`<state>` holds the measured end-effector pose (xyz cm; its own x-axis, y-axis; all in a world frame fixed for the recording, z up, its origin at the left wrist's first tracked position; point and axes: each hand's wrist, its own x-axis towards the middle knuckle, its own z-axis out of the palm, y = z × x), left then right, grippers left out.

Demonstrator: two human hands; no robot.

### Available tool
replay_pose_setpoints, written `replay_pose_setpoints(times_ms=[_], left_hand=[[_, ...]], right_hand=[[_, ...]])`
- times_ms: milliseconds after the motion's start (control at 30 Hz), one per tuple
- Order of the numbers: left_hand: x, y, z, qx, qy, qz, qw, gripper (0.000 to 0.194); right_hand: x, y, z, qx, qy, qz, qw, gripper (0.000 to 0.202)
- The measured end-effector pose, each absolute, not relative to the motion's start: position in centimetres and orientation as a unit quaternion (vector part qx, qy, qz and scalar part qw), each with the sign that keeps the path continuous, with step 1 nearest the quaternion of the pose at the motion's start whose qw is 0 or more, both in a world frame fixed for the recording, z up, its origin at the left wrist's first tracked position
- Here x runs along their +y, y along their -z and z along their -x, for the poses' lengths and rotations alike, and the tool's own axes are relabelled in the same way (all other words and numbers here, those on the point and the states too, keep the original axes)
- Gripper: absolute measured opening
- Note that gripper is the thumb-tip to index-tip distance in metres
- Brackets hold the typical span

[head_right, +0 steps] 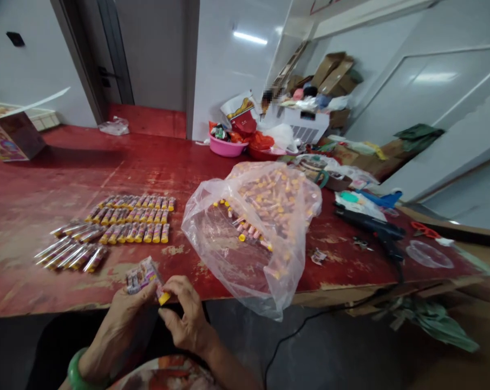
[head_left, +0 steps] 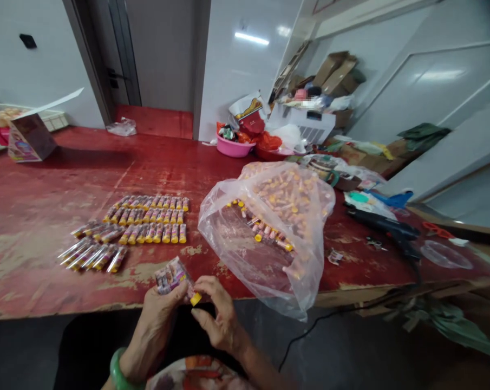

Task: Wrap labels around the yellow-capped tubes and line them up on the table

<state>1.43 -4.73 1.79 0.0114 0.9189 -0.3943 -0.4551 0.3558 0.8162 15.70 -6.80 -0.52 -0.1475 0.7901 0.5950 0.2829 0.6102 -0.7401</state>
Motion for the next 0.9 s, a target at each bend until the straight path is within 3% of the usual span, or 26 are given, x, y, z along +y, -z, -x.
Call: replay_pose_setpoints(times_ms=[567,900], left_hand=[[-5.5,-2.4,-2.3,0.406,-0.487,-0.264,0.727,0.027],[-5.2,-2.3,-3.2,0.421,-0.469,-0.261,0.732,0.031]], right_hand=[[-6.4,-0.3,-15.6,-0.664,-0.076,0.403,0.626,0.029],[-6.8,0.5,-16.0,-0.656,-0.045,0.429,0.619,0.026]])
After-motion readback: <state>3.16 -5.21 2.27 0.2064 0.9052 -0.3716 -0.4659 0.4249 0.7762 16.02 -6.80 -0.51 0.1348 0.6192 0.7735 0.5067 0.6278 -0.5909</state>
